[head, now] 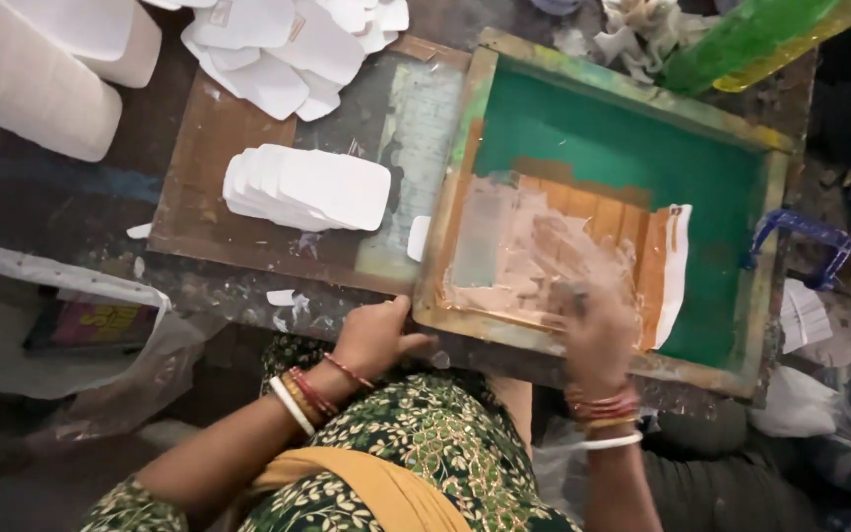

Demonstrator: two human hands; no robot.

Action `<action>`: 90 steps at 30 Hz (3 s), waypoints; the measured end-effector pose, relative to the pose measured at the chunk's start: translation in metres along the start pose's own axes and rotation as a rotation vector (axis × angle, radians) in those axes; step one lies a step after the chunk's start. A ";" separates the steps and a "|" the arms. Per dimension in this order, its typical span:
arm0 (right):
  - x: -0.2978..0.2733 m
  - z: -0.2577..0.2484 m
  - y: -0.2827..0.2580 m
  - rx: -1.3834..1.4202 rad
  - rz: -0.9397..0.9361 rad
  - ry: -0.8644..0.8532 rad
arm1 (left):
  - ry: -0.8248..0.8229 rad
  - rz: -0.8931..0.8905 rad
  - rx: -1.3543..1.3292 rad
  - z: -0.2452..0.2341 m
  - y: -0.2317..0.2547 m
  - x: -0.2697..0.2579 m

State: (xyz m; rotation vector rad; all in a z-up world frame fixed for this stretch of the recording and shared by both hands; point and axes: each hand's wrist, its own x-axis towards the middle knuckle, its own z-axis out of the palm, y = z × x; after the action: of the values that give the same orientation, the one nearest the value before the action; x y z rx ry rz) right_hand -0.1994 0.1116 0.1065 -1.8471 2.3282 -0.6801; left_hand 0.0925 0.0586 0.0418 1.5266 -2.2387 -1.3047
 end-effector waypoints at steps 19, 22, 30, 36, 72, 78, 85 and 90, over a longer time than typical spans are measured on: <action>-0.007 0.039 -0.055 0.239 -0.504 -0.151 | 0.141 0.029 0.120 -0.010 0.001 0.015; -0.029 0.020 -0.060 0.292 -0.483 -0.006 | 0.111 -0.011 -0.068 -0.015 0.006 0.015; -0.072 -0.052 0.006 0.116 -0.205 0.590 | 0.233 0.555 -0.247 -0.052 0.024 0.081; -0.042 -0.100 -0.007 -0.076 -0.024 0.978 | 0.357 0.338 0.408 -0.021 -0.029 0.168; -0.032 -0.105 0.003 -0.073 -0.163 1.025 | 0.371 0.699 0.229 0.030 0.031 0.119; -0.032 -0.106 0.022 0.016 -0.167 1.080 | 0.275 0.784 0.254 0.041 0.027 0.111; -0.034 -0.104 0.024 -0.066 -0.198 1.048 | 0.246 0.776 0.199 0.045 0.028 0.101; -0.035 -0.075 0.016 0.212 -0.299 0.980 | 0.243 0.786 0.135 0.034 0.038 0.064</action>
State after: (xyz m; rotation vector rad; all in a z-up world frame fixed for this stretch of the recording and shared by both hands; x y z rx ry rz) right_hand -0.2298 0.1686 0.1605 -2.0391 2.2300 -2.1773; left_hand 0.0169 0.0299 0.0266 0.6295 -2.3931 -0.7010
